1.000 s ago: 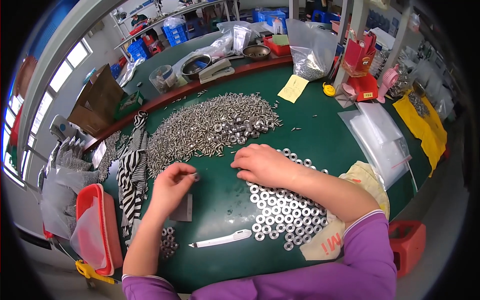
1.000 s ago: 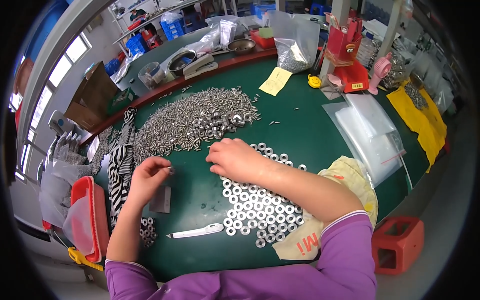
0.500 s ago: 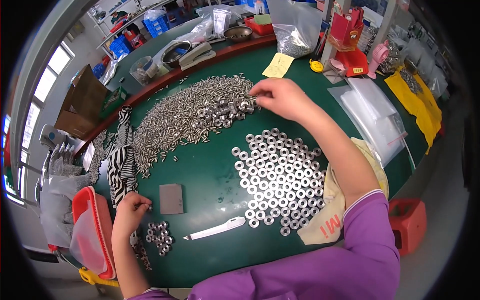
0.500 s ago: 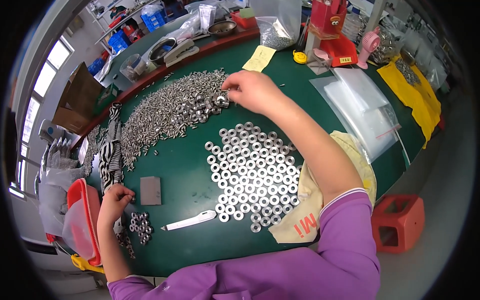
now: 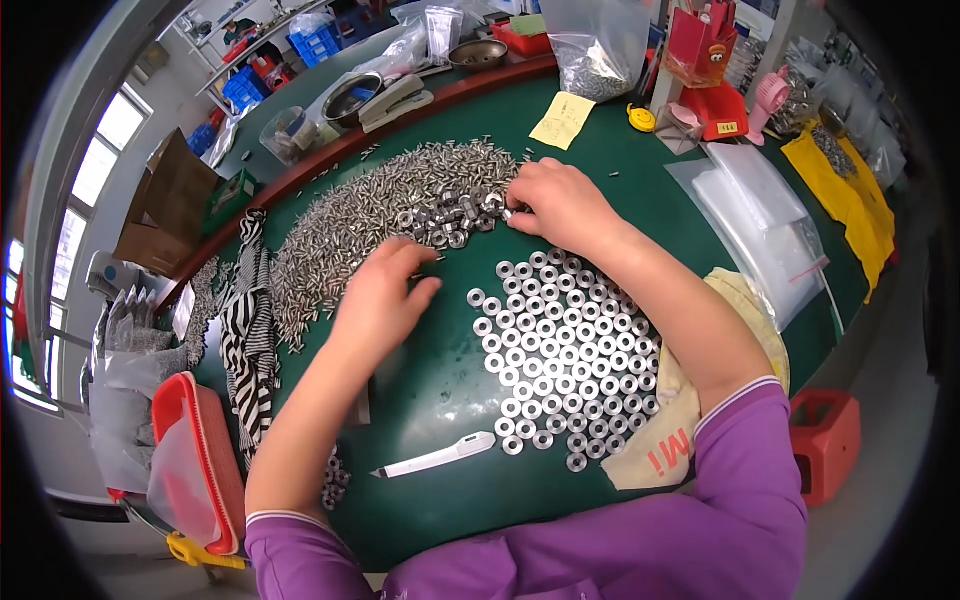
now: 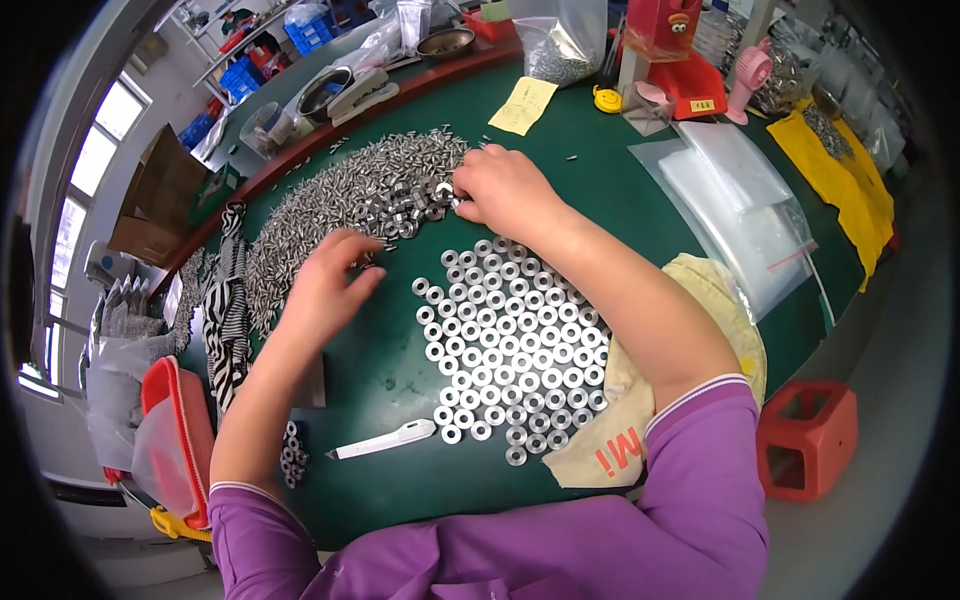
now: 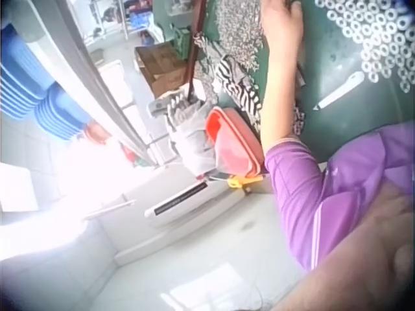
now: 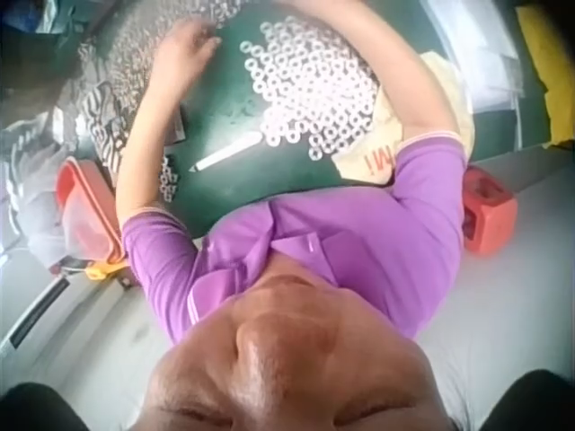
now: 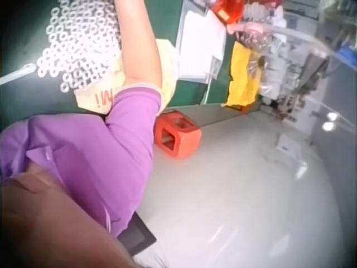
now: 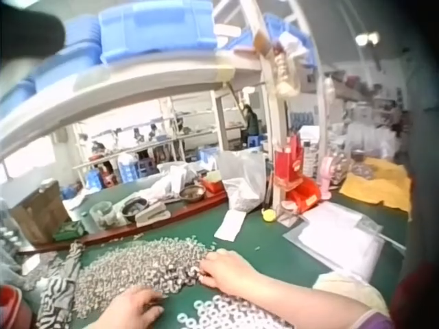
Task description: Assembling small metal components by sorting washers and screws and using tools for assembly.
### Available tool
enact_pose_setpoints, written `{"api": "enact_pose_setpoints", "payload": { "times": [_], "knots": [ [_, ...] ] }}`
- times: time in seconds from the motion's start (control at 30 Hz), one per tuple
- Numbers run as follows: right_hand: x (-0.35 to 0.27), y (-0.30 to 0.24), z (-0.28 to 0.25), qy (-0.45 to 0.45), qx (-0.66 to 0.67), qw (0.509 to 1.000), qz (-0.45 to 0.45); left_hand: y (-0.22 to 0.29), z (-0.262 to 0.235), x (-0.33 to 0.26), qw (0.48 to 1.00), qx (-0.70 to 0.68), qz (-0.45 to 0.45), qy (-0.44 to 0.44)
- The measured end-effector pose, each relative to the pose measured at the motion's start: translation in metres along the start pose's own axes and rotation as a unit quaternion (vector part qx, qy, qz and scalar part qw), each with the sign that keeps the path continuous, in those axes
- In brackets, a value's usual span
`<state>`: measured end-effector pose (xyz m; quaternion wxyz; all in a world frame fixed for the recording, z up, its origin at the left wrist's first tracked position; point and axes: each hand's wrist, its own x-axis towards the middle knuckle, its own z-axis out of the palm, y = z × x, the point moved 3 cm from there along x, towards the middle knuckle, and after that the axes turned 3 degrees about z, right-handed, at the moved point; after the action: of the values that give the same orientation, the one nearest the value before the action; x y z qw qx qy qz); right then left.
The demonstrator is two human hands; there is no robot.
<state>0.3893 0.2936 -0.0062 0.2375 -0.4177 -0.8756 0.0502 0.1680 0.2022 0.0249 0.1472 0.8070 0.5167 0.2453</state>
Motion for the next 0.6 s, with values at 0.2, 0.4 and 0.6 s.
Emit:
{"api": "enact_pose_setpoints", "payload": {
  "times": [0.2,0.4,0.6],
  "knots": [
    [0.005,-0.005,-0.024,-0.163,0.014,0.984,0.071,0.001,0.036,0.041,0.988,0.139,0.041,0.050],
    [0.002,-0.007,-0.017,-0.131,-0.061,0.988,0.048,-0.001,0.045,0.040,0.984,0.155,0.057,0.058],
    [0.004,0.001,-0.009,-0.023,0.028,0.999,0.015,-0.001,0.041,0.029,0.986,0.143,0.066,0.058]
  ]
}}
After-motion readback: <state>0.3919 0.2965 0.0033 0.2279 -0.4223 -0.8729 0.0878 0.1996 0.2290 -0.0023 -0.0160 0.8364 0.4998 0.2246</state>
